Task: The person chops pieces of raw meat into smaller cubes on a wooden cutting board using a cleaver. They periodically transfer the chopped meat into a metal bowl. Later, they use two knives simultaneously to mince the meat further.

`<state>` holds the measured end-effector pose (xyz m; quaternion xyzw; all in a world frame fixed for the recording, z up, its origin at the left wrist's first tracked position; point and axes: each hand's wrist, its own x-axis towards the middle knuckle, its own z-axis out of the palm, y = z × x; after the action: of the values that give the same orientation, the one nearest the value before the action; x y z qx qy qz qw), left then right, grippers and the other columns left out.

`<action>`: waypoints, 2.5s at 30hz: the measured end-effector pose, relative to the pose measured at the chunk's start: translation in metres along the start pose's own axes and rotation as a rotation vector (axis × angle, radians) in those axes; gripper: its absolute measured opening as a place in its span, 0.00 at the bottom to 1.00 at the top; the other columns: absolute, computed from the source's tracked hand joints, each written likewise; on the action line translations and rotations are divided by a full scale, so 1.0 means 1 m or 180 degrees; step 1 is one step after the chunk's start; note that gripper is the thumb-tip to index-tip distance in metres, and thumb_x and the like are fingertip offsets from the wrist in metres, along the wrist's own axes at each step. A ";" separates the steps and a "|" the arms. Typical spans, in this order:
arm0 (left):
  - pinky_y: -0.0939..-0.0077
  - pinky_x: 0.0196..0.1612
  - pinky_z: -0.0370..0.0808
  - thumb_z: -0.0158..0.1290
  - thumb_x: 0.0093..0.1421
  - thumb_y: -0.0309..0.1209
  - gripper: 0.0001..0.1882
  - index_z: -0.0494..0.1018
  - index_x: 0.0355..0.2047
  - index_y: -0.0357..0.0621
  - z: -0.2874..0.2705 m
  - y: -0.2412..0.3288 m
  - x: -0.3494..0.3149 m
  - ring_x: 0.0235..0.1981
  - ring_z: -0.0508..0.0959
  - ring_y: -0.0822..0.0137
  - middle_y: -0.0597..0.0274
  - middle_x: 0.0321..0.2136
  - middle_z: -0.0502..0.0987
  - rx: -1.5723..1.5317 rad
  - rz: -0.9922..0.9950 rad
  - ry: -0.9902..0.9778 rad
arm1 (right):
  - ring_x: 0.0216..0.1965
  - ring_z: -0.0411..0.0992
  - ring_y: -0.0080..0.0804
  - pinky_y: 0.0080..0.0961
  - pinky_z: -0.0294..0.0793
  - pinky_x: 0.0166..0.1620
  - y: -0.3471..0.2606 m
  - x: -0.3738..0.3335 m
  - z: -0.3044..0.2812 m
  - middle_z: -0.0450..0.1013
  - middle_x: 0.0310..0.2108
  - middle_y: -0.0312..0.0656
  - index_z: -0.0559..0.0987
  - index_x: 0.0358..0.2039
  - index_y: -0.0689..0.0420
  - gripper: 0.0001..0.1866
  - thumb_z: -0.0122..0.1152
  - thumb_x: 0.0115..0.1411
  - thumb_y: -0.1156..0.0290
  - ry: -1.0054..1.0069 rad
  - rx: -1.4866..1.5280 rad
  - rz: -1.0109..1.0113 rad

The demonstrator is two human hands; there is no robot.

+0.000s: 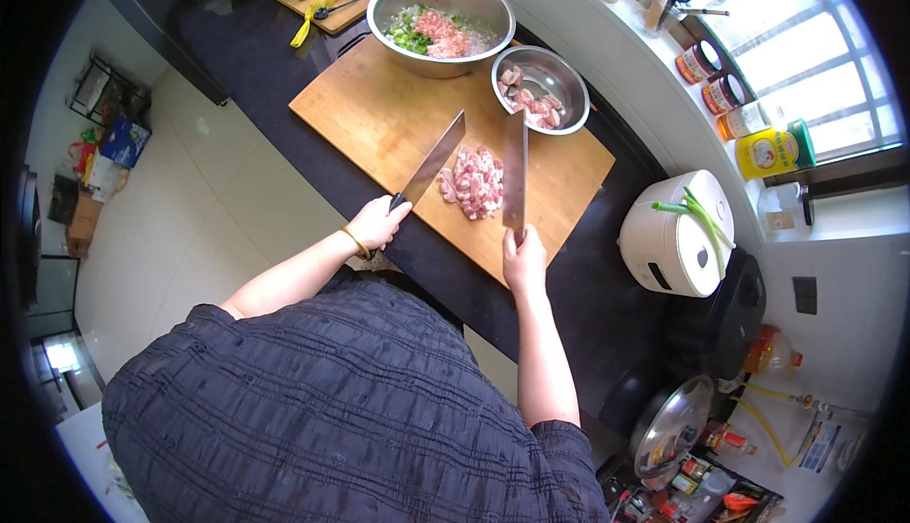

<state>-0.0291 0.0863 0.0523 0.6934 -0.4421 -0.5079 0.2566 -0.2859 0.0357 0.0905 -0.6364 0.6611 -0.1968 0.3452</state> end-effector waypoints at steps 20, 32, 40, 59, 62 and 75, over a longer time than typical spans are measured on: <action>0.73 0.17 0.67 0.43 0.59 0.45 0.21 0.62 0.22 0.38 0.002 0.004 -0.010 0.13 0.68 0.66 0.59 0.14 0.66 -0.0132 0.0020 0.0167 | 0.30 0.71 0.54 0.41 0.69 0.36 -0.009 -0.001 0.022 0.71 0.24 0.59 0.69 0.26 0.65 0.15 0.53 0.53 0.63 -0.0138 -0.0789 -0.0434; 0.77 0.12 0.65 0.43 0.60 0.43 0.19 0.59 0.20 0.42 -0.002 0.001 -0.012 0.09 0.64 0.74 0.66 0.12 0.63 -0.0319 0.0086 0.0114 | 0.30 0.70 0.55 0.42 0.68 0.34 -0.018 0.014 0.024 0.70 0.24 0.59 0.70 0.25 0.64 0.14 0.52 0.55 0.63 -0.0360 -0.0756 -0.0170; 0.63 0.28 0.69 0.43 0.59 0.44 0.23 0.65 0.21 0.34 -0.006 0.004 -0.014 0.23 0.74 0.53 0.45 0.18 0.71 -0.0059 0.0027 0.0135 | 0.30 0.71 0.55 0.41 0.69 0.35 -0.009 -0.013 0.035 0.70 0.23 0.59 0.70 0.26 0.65 0.13 0.52 0.54 0.65 -0.0162 -0.0644 -0.0417; 0.79 0.12 0.65 0.43 0.60 0.44 0.18 0.59 0.24 0.42 0.007 -0.022 -0.003 0.10 0.64 0.75 0.67 0.14 0.63 -0.0234 0.0012 0.0330 | 0.32 0.71 0.51 0.38 0.69 0.37 -0.029 0.011 0.043 0.71 0.26 0.57 0.72 0.31 0.65 0.14 0.51 0.55 0.65 -0.0191 -0.0868 -0.0400; 0.80 0.12 0.65 0.43 0.60 0.44 0.18 0.59 0.25 0.42 0.001 -0.012 -0.007 0.11 0.64 0.75 0.67 0.14 0.63 -0.0235 -0.0093 0.0186 | 0.34 0.71 0.53 0.39 0.69 0.39 -0.052 0.016 0.027 0.71 0.28 0.59 0.72 0.31 0.65 0.13 0.50 0.55 0.65 -0.0533 -0.0501 -0.0331; 0.81 0.11 0.64 0.44 0.59 0.44 0.17 0.60 0.25 0.42 -0.012 0.013 -0.022 0.11 0.64 0.76 0.68 0.14 0.63 -0.0575 -0.0354 -0.0019 | 0.23 0.72 0.49 0.39 0.70 0.27 -0.003 0.004 0.019 0.70 0.20 0.56 0.70 0.26 0.65 0.16 0.51 0.56 0.62 -0.0188 -0.0883 -0.0367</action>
<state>-0.0249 0.0985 0.0773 0.6894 -0.3562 -0.5611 0.2882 -0.2701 0.0352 0.0791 -0.7204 0.6339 -0.1043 0.2614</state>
